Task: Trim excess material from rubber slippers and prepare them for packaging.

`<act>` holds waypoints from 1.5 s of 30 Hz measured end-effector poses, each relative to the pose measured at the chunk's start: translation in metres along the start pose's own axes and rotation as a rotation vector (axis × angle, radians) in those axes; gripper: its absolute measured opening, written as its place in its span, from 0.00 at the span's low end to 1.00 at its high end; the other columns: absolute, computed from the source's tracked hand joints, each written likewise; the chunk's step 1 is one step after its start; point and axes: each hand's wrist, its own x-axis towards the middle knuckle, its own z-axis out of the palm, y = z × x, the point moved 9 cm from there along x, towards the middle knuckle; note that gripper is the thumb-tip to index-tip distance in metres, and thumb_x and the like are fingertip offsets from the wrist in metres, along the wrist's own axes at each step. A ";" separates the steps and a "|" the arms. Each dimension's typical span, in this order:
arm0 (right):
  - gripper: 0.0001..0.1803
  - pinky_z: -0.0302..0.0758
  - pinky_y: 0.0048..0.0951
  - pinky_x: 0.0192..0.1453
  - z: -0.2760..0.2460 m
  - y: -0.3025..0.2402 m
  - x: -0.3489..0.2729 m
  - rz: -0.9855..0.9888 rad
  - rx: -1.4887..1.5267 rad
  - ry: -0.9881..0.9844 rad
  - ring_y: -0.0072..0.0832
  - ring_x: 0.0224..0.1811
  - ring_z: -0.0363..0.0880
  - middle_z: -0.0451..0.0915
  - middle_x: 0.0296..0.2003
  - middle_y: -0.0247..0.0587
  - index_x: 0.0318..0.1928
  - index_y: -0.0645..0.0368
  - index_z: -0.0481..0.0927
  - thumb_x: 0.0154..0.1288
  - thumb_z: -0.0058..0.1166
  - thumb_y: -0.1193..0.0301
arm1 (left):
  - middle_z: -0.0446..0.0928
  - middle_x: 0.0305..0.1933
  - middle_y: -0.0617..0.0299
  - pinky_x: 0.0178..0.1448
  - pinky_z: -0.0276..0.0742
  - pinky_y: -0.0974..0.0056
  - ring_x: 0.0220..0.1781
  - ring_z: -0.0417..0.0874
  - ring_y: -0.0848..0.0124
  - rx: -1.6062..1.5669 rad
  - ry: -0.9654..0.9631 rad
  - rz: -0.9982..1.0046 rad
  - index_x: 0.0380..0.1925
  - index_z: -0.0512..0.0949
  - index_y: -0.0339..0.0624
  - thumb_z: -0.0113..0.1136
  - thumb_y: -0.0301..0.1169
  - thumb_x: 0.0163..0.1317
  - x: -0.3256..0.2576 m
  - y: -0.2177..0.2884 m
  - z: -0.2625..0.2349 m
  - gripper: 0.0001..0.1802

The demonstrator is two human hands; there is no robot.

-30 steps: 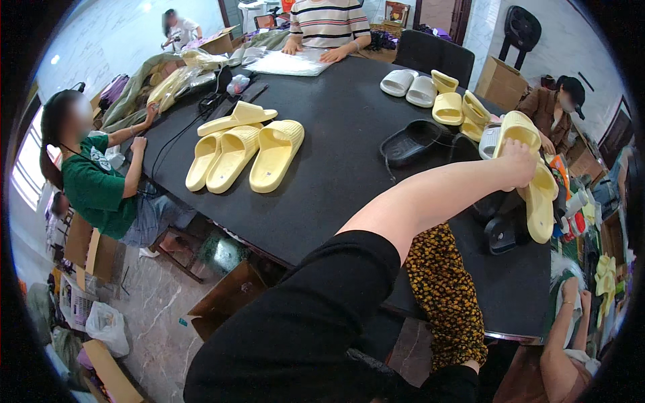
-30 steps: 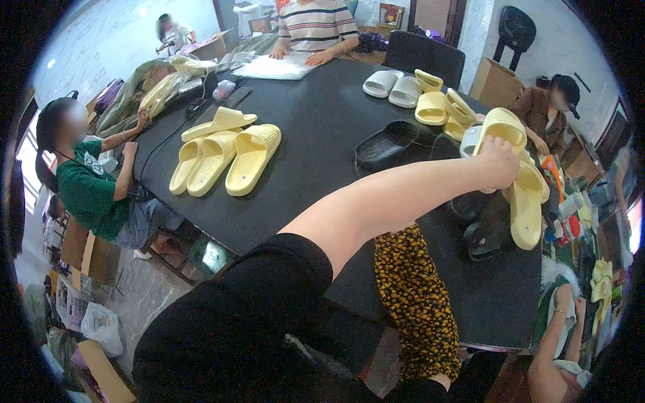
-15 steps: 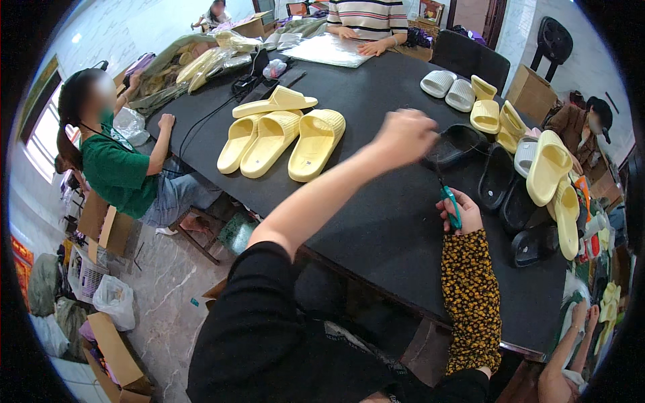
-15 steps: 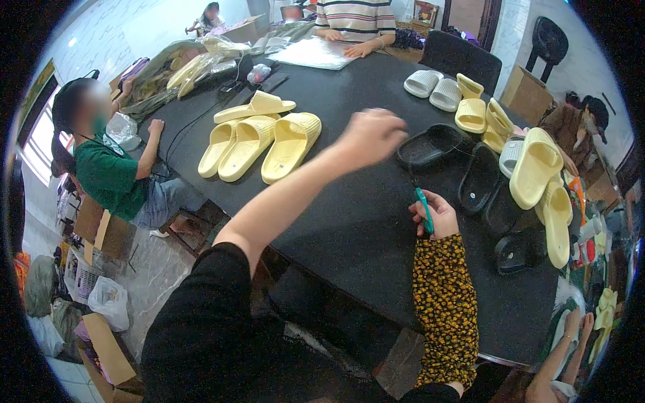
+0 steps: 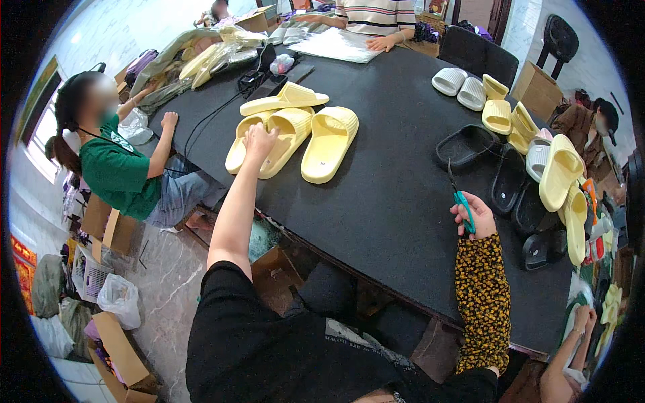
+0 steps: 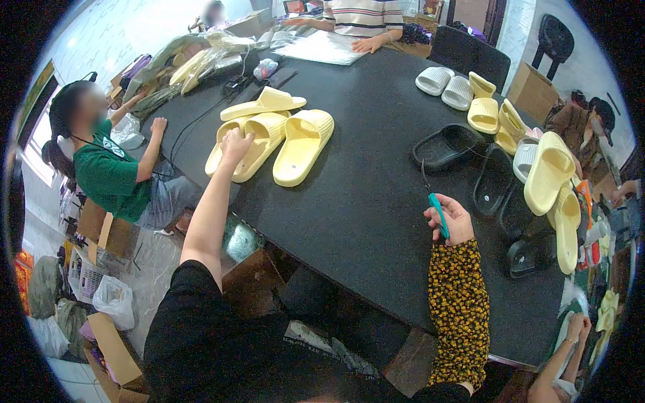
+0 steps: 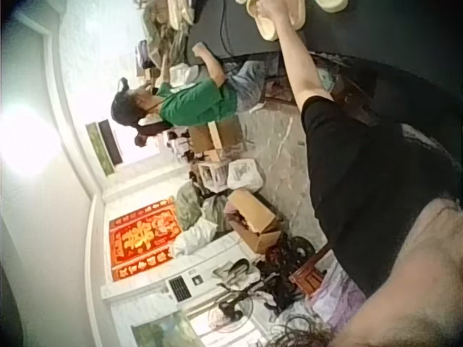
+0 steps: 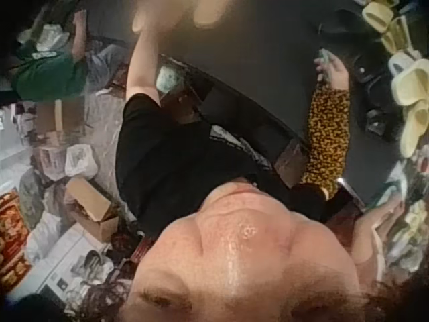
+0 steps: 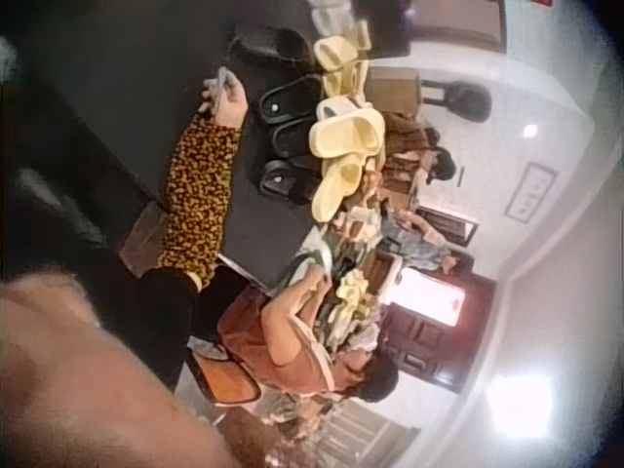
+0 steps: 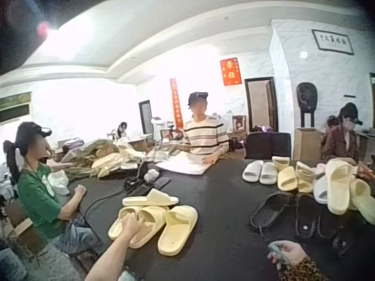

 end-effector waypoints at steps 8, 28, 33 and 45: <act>0.24 0.74 0.18 0.22 0.003 0.000 0.001 -0.021 0.020 -0.028 0.18 0.27 0.75 0.81 0.36 0.41 0.58 0.65 0.69 0.63 0.59 0.73 | 0.78 0.48 0.44 0.58 0.70 0.47 0.53 0.77 0.48 0.038 0.101 -0.079 0.41 0.79 0.33 0.59 0.41 0.56 0.020 -0.003 0.001 0.21; 0.28 0.78 0.25 0.29 -0.002 -0.002 -0.001 -0.072 -0.045 0.014 0.20 0.27 0.74 0.77 0.33 0.38 0.62 0.65 0.64 0.62 0.56 0.76 | 0.72 0.33 0.47 0.43 0.67 0.51 0.39 0.72 0.47 -0.440 0.321 0.410 0.25 0.71 0.29 0.55 0.18 0.50 -0.180 0.080 -0.126 0.04; 0.28 0.78 0.24 0.38 0.023 -0.060 -0.036 -0.217 0.002 0.026 0.21 0.35 0.75 0.75 0.38 0.39 0.62 0.64 0.64 0.62 0.56 0.78 | 0.72 0.33 0.47 0.40 0.67 0.53 0.38 0.71 0.48 -0.657 0.176 0.486 0.26 0.71 0.28 0.53 0.13 0.46 -0.238 0.144 -0.110 0.06; 0.44 0.72 0.26 0.47 0.067 -0.030 -0.189 -0.140 -0.554 0.074 0.26 0.42 0.74 0.72 0.44 0.39 0.58 0.60 0.69 0.37 0.77 0.70 | 0.75 0.42 0.47 0.45 0.68 0.53 0.39 0.72 0.49 -0.704 0.016 0.803 0.39 0.77 0.28 0.54 0.12 0.42 -0.312 0.200 -0.066 0.19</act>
